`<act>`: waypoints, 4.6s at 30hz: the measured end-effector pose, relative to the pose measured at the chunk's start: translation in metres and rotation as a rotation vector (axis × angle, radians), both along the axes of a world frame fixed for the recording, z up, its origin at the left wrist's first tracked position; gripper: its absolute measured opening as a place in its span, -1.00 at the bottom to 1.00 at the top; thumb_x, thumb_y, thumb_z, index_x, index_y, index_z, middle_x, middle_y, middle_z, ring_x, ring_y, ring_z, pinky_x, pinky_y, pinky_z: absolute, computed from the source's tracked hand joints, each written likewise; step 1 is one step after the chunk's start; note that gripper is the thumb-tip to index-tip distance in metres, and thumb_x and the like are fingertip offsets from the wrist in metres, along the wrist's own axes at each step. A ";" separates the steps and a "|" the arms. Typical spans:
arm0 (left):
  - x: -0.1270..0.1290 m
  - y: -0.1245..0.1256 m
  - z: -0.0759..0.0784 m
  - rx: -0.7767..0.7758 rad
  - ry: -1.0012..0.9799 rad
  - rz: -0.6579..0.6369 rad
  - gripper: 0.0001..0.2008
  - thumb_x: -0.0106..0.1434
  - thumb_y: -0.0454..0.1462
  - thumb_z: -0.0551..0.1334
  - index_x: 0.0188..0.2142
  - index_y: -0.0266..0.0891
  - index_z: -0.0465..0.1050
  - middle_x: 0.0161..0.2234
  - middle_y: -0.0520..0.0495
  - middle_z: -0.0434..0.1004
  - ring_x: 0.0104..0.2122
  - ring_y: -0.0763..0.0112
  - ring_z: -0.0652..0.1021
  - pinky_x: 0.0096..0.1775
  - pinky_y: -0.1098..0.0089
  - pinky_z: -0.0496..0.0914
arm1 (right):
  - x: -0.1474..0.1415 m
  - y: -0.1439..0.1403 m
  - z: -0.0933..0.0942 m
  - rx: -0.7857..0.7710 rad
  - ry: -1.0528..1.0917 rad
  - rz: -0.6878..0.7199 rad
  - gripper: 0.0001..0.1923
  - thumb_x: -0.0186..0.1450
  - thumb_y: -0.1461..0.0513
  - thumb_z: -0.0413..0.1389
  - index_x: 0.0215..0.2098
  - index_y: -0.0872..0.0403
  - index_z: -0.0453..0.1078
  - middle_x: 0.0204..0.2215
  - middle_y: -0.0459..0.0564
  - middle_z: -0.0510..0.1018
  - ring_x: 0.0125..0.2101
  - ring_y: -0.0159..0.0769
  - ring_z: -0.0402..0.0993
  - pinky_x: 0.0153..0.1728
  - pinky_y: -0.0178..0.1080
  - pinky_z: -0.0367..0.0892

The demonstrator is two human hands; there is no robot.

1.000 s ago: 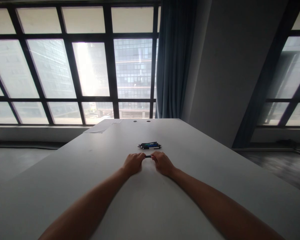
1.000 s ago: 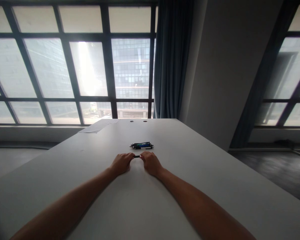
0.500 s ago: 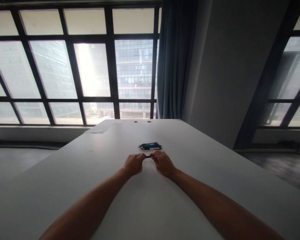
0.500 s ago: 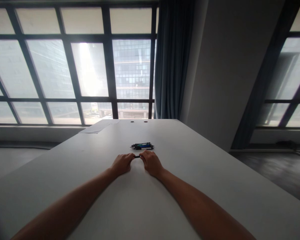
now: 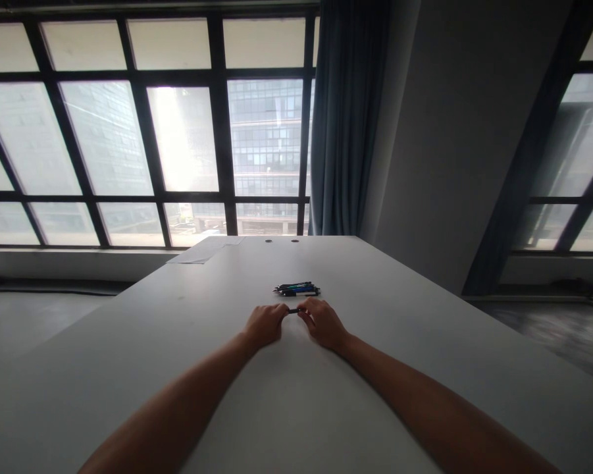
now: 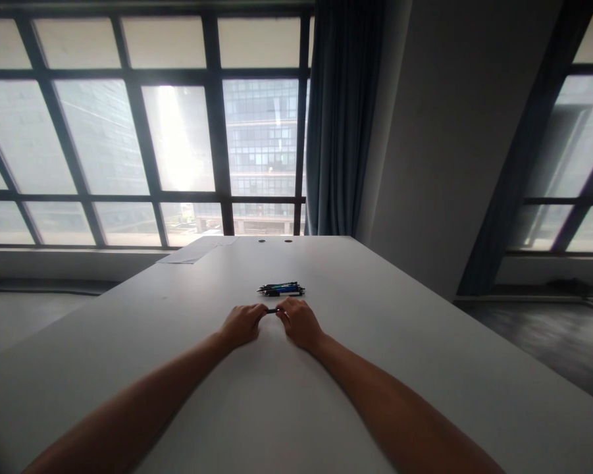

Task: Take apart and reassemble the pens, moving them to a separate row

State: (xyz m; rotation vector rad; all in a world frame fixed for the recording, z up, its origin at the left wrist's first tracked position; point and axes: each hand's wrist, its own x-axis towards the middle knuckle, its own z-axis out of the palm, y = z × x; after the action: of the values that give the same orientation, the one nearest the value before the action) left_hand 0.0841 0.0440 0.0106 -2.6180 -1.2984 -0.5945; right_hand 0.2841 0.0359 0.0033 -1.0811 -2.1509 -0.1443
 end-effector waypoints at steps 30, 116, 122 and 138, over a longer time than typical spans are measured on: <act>0.000 -0.004 0.004 -0.014 0.028 0.001 -0.74 0.25 -0.34 0.03 -0.13 -0.13 0.40 -0.28 -0.09 0.60 -0.33 0.27 0.58 -0.29 0.34 0.39 | -0.001 -0.002 0.003 -0.027 -0.112 -0.104 -0.78 0.40 0.23 -0.04 -0.26 0.10 0.43 -0.32 0.00 0.54 -0.27 -0.28 0.41 -0.18 -0.25 0.19; 0.004 -0.005 0.004 0.092 0.083 0.012 -0.72 0.42 -0.17 -0.09 -0.16 -0.17 0.35 -0.28 -0.07 0.55 -0.35 0.33 0.55 -0.39 0.41 0.31 | 0.001 0.005 -0.004 -0.067 0.026 0.106 -0.68 0.44 0.20 -0.16 -0.34 0.11 0.35 -0.40 0.01 0.50 -0.36 -0.28 0.40 -0.25 -0.25 0.19; 0.005 -0.006 0.006 0.078 0.117 0.018 -0.70 0.41 -0.19 -0.10 -0.17 -0.20 0.36 -0.29 -0.08 0.56 -0.36 0.29 0.56 -0.38 0.37 0.33 | 0.001 0.006 -0.003 -0.100 0.008 0.075 -0.78 0.36 0.31 -0.04 -0.39 0.12 0.39 -0.43 -0.01 0.51 -0.38 -0.30 0.39 -0.29 -0.28 0.20; 0.004 -0.013 0.010 0.011 0.109 0.033 -0.70 0.38 -0.20 -0.08 -0.17 -0.17 0.40 -0.29 -0.12 0.59 -0.39 0.25 0.57 -0.35 0.32 0.35 | 0.002 0.000 0.003 -0.039 -0.087 0.053 -0.79 0.34 0.34 0.00 -0.39 0.14 0.46 -0.44 0.01 0.53 -0.39 -0.31 0.40 -0.24 -0.26 0.22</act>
State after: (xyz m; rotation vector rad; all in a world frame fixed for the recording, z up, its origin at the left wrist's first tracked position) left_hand 0.0885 0.0311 0.0208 -2.5752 -1.2996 -0.4450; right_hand 0.2857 0.0361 0.0068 -1.0563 -2.2666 -0.1269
